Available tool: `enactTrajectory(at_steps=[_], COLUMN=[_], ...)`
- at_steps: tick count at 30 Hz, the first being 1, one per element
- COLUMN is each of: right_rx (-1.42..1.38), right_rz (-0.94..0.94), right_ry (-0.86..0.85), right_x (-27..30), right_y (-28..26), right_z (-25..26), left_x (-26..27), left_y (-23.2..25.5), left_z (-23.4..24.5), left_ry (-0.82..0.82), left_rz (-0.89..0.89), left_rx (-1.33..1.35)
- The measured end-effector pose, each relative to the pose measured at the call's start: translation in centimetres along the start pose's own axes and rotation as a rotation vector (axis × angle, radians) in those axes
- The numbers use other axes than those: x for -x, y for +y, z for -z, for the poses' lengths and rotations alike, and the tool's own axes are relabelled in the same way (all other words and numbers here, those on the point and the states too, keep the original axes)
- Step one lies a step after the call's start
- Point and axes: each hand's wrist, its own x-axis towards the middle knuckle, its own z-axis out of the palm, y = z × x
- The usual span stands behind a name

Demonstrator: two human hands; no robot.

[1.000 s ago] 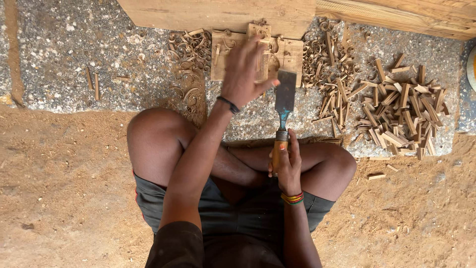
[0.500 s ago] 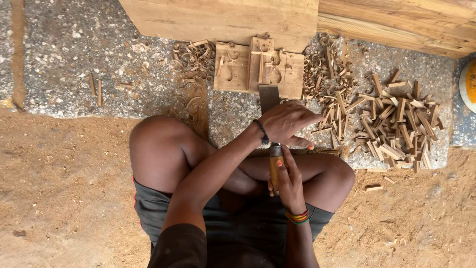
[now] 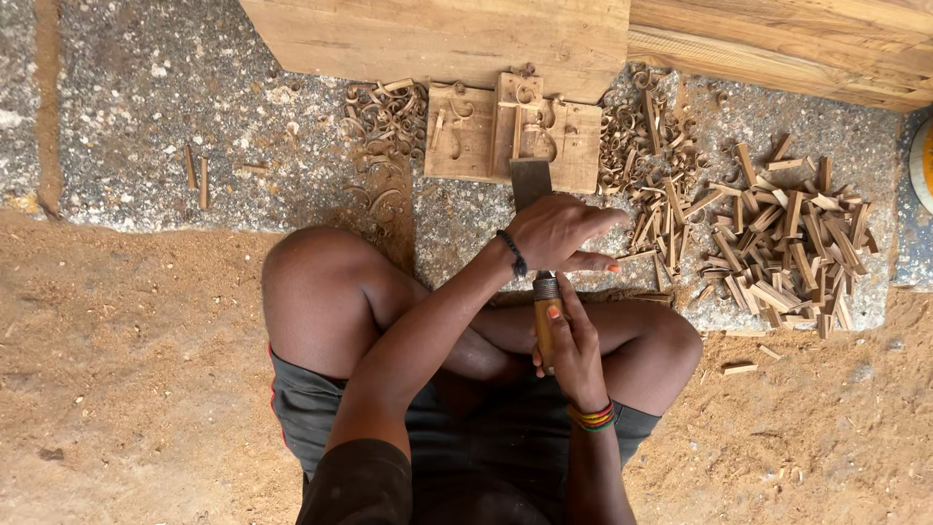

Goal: The person sits cross-legged on the ground and uses a chisel to carve a small wooden block. They repeatedly strike the chisel with a mallet to shape the wood, creating wood shavings that accumulate around the work area.

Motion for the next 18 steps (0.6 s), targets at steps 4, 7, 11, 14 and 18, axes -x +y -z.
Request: enactTrajectory(at_steps=[4, 7, 11, 14, 18], right_rx=[-0.065, -0.097, -0.157, -0.187, -0.161], right_rz=[0.104, 0.047, 0.041, 0.049, 0.035], right_ry=[-0.045, -0.012, -0.01, -0.017, -0.022], right_x=[-0.3, -0.3, -0.3, -0.2, 0.1], right_y=[0.1, 0.5, 0.6, 0.5, 0.4], right_z=[0.1, -0.4, -0.7, -0.5, 0.0], left_x=[-0.6, -0.5, -0.3, -0.3, -0.2], left_y=[-0.2, 0.1, 0.6, 1.1, 1.5], left_z=[0.9, 1.1, 1.6, 1.9, 1.5], left_ry=[0.009, -0.029, 0.127, 0.146, 0.213], left_rz=[0.073, 0.083, -0.051, -0.105, -0.148], left_rx=[0.065, 0.075, 0.032, -0.013, -0.062])
